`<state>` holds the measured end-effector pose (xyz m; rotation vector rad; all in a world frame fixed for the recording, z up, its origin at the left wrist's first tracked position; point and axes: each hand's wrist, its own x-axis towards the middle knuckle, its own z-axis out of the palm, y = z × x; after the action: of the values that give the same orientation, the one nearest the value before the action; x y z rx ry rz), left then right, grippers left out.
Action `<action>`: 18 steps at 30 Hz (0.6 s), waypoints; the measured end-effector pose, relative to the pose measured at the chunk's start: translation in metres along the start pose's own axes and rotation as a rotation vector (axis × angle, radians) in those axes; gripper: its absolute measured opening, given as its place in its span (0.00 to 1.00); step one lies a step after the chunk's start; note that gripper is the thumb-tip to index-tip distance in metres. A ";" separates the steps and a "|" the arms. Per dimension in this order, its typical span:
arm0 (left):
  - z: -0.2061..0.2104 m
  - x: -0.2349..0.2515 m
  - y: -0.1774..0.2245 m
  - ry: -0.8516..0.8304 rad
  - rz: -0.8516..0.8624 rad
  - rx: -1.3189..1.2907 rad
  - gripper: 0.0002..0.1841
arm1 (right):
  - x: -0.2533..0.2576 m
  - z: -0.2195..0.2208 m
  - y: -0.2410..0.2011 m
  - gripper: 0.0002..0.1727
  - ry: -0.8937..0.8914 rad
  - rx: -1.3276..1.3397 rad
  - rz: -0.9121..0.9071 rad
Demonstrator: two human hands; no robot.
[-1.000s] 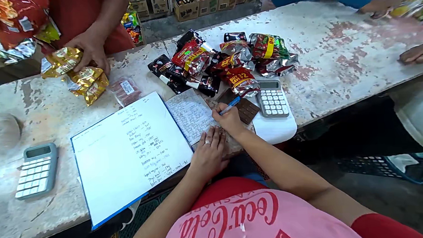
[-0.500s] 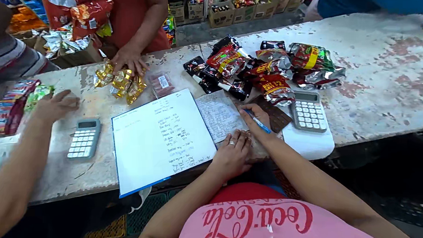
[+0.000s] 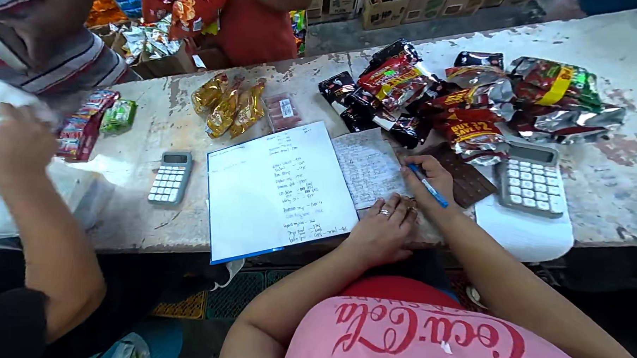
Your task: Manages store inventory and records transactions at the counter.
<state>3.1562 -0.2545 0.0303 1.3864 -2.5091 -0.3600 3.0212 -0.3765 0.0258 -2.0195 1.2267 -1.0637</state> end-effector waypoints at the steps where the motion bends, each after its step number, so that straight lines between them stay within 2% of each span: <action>1: -0.001 0.000 0.000 0.000 0.003 0.004 0.44 | 0.000 0.000 0.000 0.15 0.002 -0.007 -0.006; 8: -0.001 0.000 0.001 0.017 0.017 0.011 0.43 | -0.001 -0.002 -0.001 0.16 -0.009 -0.028 -0.013; 10: 0.000 -0.002 -0.001 0.065 0.082 0.001 0.36 | -0.001 -0.003 -0.001 0.16 -0.017 -0.026 -0.019; 12: 0.000 -0.009 -0.002 0.236 0.231 -0.056 0.22 | -0.002 -0.003 -0.002 0.16 -0.022 -0.012 -0.025; 14: -0.009 -0.022 -0.002 0.378 0.306 -0.115 0.14 | -0.002 -0.002 -0.002 0.15 -0.025 0.002 -0.020; 16: -0.025 -0.039 0.000 0.389 0.226 -0.100 0.11 | -0.001 -0.002 -0.002 0.15 -0.019 0.000 -0.020; 18: -0.042 -0.058 0.002 0.332 0.076 -0.077 0.15 | -0.002 -0.003 -0.001 0.16 -0.020 -0.006 -0.031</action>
<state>3.1983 -0.2078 0.0645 1.2059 -2.2442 -0.1898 3.0191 -0.3742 0.0274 -2.0548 1.1935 -1.0533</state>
